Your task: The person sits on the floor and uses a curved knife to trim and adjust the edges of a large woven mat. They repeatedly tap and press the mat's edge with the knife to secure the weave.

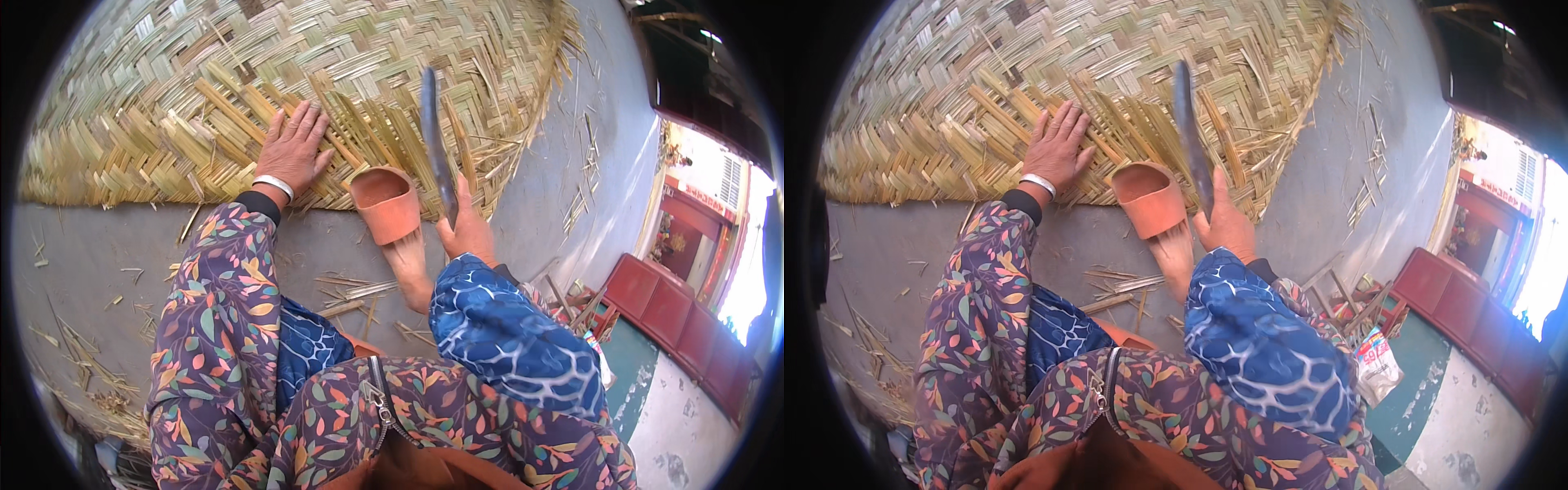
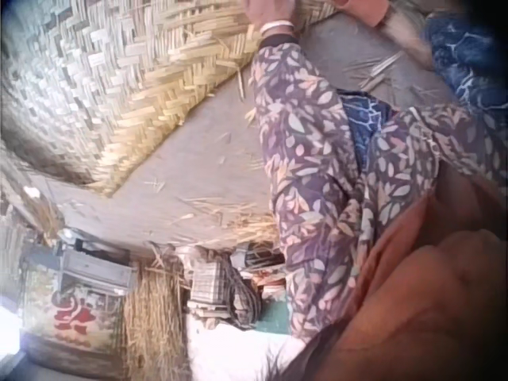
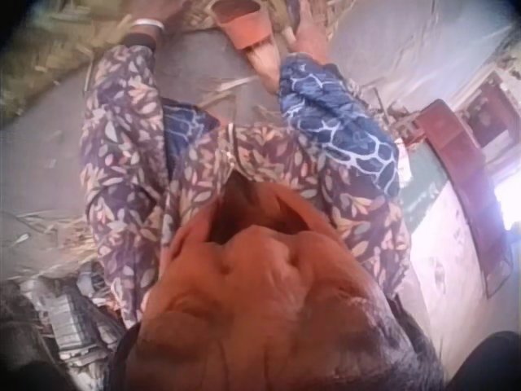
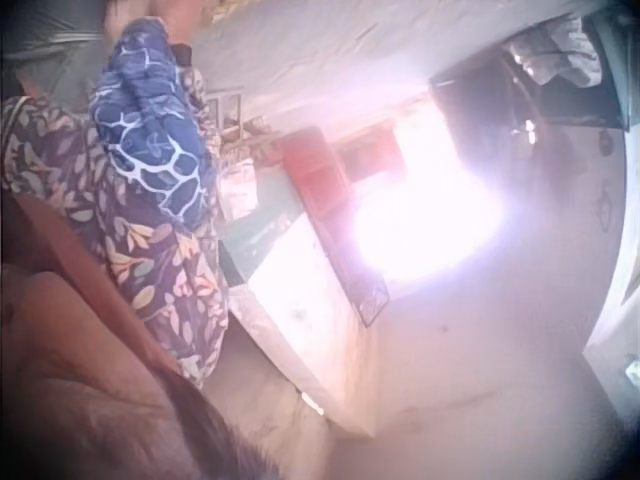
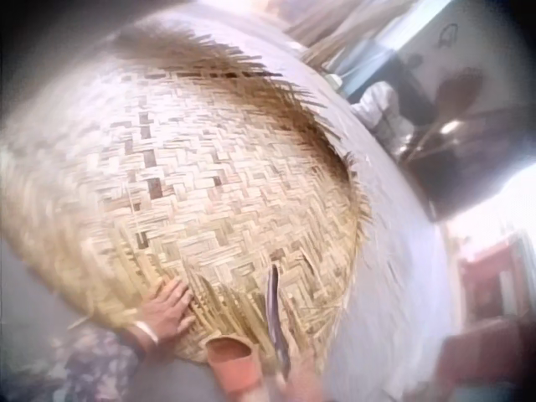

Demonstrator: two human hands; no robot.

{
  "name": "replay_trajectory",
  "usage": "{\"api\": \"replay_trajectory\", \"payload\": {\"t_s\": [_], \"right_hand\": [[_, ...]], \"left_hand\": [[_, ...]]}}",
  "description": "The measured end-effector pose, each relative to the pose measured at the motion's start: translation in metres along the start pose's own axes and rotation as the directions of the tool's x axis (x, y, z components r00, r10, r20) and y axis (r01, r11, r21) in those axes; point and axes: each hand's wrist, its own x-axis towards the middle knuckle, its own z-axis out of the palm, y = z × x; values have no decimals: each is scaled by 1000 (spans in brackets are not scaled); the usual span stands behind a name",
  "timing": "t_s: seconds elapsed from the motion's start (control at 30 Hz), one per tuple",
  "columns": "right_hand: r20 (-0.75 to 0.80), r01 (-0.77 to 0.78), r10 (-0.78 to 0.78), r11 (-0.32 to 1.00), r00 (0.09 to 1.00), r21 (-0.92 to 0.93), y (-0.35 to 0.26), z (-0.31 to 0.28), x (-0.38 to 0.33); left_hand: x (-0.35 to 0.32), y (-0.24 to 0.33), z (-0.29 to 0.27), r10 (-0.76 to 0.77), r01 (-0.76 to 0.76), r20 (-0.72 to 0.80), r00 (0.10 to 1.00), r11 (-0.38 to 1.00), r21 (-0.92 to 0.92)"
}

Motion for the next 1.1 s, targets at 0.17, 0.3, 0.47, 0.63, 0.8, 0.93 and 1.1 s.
{"api": "replay_trajectory", "payload": {"t_s": [0.17, 0.3, 0.47, 0.63, 0.8, 0.93, 1.1], "right_hand": [[7, 130, -131, 989, 991, 67, -11, 18, 14], [-10, 101, -101, 968, 995, 230, -10, 52, 19], [-29, 95, -90, 955, 995, 279, -13, 45, 11], [-4, 182, -195, 905, 981, 386, -19, -10, -15], [-193, 382, -330, 796, 924, 469, -45, -75, -23], [-202, 328, -259, 707, 945, 626, -45, -48, -2], [11, 131, -231, 589, 973, 798, -52, -18, 4]], "left_hand": [[-4, 6, -7, 25, -25, 3, 1000, 999, -44], [-6, 7, -3, 34, -34, 0, 999, 999, -26], [-9, 4, -2, 21, -21, 16, 1000, 1000, -16], [-5, 5, 2, 9, -8, 10, 1000, 999, -49], [-5, 1, 2, 5, -5, -6, 1000, 1000, 18], [-6, 5, 3, 21, -20, -40, 999, 999, 27], [-7, 5, -1, 38, -37, -59, 998, 999, 20]]}}
